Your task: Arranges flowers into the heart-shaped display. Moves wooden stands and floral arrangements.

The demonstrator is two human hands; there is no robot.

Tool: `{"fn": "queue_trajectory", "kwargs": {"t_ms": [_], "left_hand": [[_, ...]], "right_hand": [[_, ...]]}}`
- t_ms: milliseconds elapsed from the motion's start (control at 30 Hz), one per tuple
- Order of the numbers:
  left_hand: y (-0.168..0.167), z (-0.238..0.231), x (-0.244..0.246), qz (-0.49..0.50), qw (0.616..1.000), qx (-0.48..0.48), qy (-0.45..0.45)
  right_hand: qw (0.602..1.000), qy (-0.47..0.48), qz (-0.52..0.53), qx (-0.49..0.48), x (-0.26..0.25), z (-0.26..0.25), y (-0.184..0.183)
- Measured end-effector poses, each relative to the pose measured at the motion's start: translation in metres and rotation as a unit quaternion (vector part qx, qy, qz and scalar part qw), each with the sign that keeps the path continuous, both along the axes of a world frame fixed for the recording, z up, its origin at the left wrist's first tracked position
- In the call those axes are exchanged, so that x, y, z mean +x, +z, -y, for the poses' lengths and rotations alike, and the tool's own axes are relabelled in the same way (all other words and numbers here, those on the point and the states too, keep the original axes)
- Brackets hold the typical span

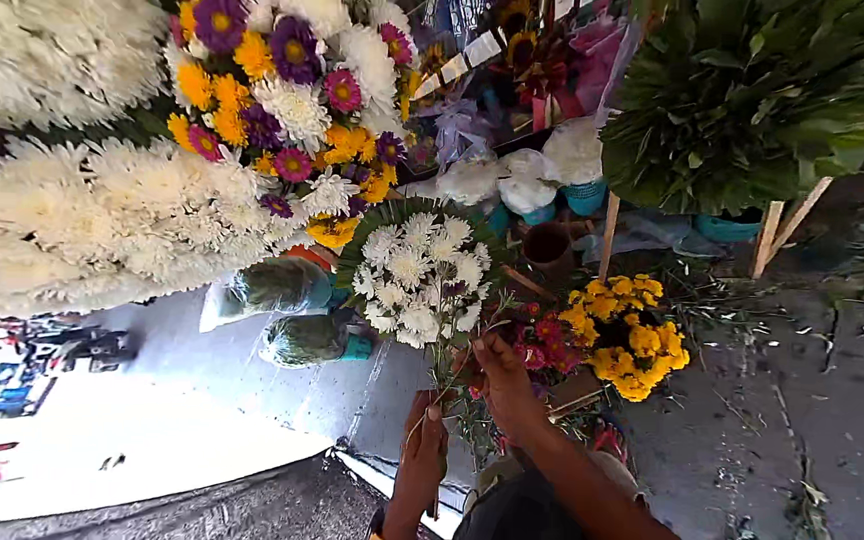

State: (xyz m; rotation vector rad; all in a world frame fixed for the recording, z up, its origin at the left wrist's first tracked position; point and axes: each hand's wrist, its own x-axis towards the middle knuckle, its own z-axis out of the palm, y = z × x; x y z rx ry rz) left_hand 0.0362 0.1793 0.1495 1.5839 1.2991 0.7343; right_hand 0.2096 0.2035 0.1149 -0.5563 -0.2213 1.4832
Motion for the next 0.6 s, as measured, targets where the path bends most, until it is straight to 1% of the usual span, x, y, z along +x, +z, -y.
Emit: {"fn": "queue_trajectory", "kwargs": {"t_ms": [267, 433, 600], "left_hand": [[0.001, -0.002, 0.036, -0.054, 0.998, 0.014, -0.019], [-0.001, 0.001, 0.046, -0.072, 0.997, 0.022, -0.028], [0.001, 0.003, 0.053, -0.074, 0.997, 0.031, -0.020]], "right_hand": [[0.999, -0.009, -0.046, 0.001, 0.045, 0.013, -0.005], [0.997, -0.038, -0.059, -0.019, 0.060, 0.020, -0.003], [0.998, -0.027, -0.049, -0.014, 0.064, 0.021, 0.001]]}}
